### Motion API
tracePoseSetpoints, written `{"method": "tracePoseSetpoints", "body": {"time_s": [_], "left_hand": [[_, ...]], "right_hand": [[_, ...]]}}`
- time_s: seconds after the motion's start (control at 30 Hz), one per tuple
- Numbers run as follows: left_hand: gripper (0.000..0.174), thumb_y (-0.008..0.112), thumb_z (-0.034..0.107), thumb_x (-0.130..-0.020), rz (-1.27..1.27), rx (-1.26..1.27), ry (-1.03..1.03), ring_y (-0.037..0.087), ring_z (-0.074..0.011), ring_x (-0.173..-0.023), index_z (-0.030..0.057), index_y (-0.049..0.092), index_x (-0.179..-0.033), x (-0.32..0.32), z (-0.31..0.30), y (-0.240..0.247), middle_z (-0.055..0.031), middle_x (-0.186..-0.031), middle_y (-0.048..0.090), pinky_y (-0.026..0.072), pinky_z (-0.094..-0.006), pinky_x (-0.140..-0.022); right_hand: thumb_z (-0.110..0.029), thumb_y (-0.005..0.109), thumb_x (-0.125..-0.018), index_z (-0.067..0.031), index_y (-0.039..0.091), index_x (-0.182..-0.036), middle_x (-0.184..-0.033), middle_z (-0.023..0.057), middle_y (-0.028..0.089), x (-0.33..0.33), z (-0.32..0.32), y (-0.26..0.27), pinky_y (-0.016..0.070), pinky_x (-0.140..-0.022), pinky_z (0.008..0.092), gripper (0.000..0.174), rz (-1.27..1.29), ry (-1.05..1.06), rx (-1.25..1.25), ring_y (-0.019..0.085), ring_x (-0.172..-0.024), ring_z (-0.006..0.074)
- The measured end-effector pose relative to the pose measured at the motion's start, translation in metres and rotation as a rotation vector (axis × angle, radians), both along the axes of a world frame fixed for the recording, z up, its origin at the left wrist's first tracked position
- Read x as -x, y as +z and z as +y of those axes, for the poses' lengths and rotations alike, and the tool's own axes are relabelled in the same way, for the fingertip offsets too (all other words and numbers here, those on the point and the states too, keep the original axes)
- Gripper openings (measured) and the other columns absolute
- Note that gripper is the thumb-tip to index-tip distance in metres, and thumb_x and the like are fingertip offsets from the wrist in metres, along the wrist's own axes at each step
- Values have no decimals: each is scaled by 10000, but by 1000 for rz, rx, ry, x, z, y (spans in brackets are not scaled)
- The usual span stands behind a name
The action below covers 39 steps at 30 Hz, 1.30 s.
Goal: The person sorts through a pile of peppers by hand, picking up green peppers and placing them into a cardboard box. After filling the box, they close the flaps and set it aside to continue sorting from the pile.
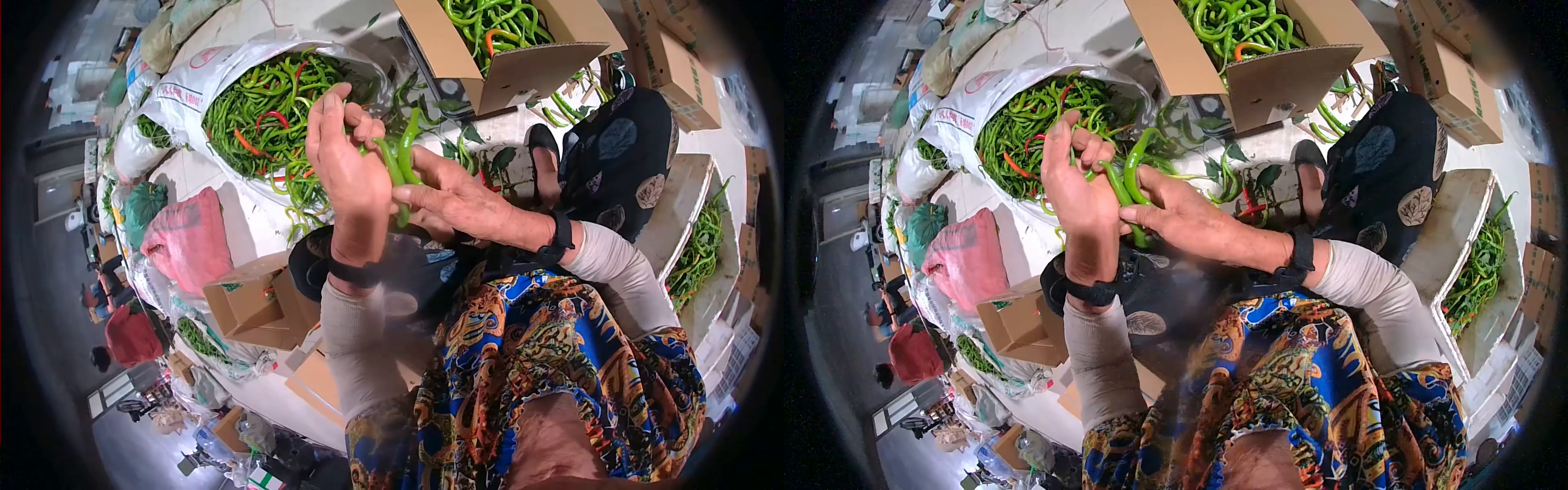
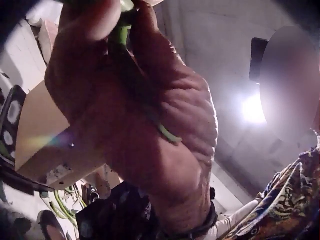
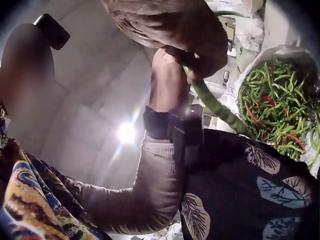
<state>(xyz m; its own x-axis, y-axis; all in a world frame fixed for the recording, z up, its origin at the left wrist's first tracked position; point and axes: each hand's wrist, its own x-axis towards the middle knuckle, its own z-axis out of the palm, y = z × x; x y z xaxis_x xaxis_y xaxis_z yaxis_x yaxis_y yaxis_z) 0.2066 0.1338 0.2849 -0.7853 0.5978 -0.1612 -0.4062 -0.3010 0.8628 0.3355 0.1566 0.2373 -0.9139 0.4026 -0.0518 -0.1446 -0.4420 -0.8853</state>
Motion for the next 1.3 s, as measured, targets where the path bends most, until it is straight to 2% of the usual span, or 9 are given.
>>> {"method": "tracePoseSetpoints", "body": {"time_s": [0.37,0.57,0.7,0.87,0.93,1.1,1.2,1.23,1.3], "left_hand": [[138,620,89,-878,524,246,-524,401,-25,-593,3,591,-981,-22,-14,9,18,-755,516,274,-170,-489],[156,572,157,-922,201,153,-458,402,-30,-602,16,562,-987,-4,-15,19,-26,-828,558,275,-162,-481],[204,544,198,-945,185,169,-470,380,-29,-588,0,558,-992,-6,-15,12,-32,-827,557,275,-170,-481],[255,557,172,-939,173,197,-534,385,-27,-596,-24,550,-1102,-16,-10,3,-16,-833,552,274,-171,-499],[258,544,167,-945,193,182,-532,383,-26,-598,-26,544,-1116,-16,-9,4,-21,-839,548,273,-171,-496],[282,496,166,-959,191,162,-446,355,-33,-581,-41,518,-1149,-20,-14,32,-52,-862,531,271,-165,-478],[289,518,175,-947,242,207,-412,348,-34,-574,-28,520,-1153,-3,-24,61,-34,-859,533,273,-161,-478],[293,524,186,-943,245,210,-406,349,-33,-573,-18,523,-1152,8,-28,68,-22,-858,531,274,-161,-476],[306,530,232,-943,331,271,-392,360,-31,-593,4,537,-1146,30,-34,82,12,-855,526,280,-157,-489]], "right_hand": [[-132,592,-891,7,475,-1075,-805,201,531,-28,42,14,423,-605,368,259,-129,-360,-731,540,-684,340],[-109,533,-908,13,521,-1068,-871,208,570,-42,59,14,446,-707,437,202,-56,-151,-1033,560,-806,404],[-222,505,-924,6,507,-1113,-988,233,572,-48,57,0,442,-789,475,297,-56,2,-973,550,-960,428],[-192,545,-877,7,483,-1052,-848,226,597,-58,57,15,465,-740,469,272,-184,111,-895,587,-843,435],[-203,536,-890,3,486,-1067,-855,199,615,-62,65,34,490,-734,435,276,-213,300,-541,612,-814,401],[-214,478,-963,4,481,-1155,-837,58,597,-68,101,72,512,-667,300,291,-169,107,-428,608,-718,116],[-298,536,-935,-2,527,-1166,-931,114,633,-55,164,98,521,-760,327,376,-341,92,-583,637,-830,174],[-326,563,-915,-17,527,-1204,-1003,159,632,-47,200,67,497,-840,352,425,-239,29,-1174,624,-947,232],[-326,589,-890,-31,542,-1202,-1050,180,625,-21,241,88,471,-877,379,432,-483,-58,-799,599,-1012,296]]}}
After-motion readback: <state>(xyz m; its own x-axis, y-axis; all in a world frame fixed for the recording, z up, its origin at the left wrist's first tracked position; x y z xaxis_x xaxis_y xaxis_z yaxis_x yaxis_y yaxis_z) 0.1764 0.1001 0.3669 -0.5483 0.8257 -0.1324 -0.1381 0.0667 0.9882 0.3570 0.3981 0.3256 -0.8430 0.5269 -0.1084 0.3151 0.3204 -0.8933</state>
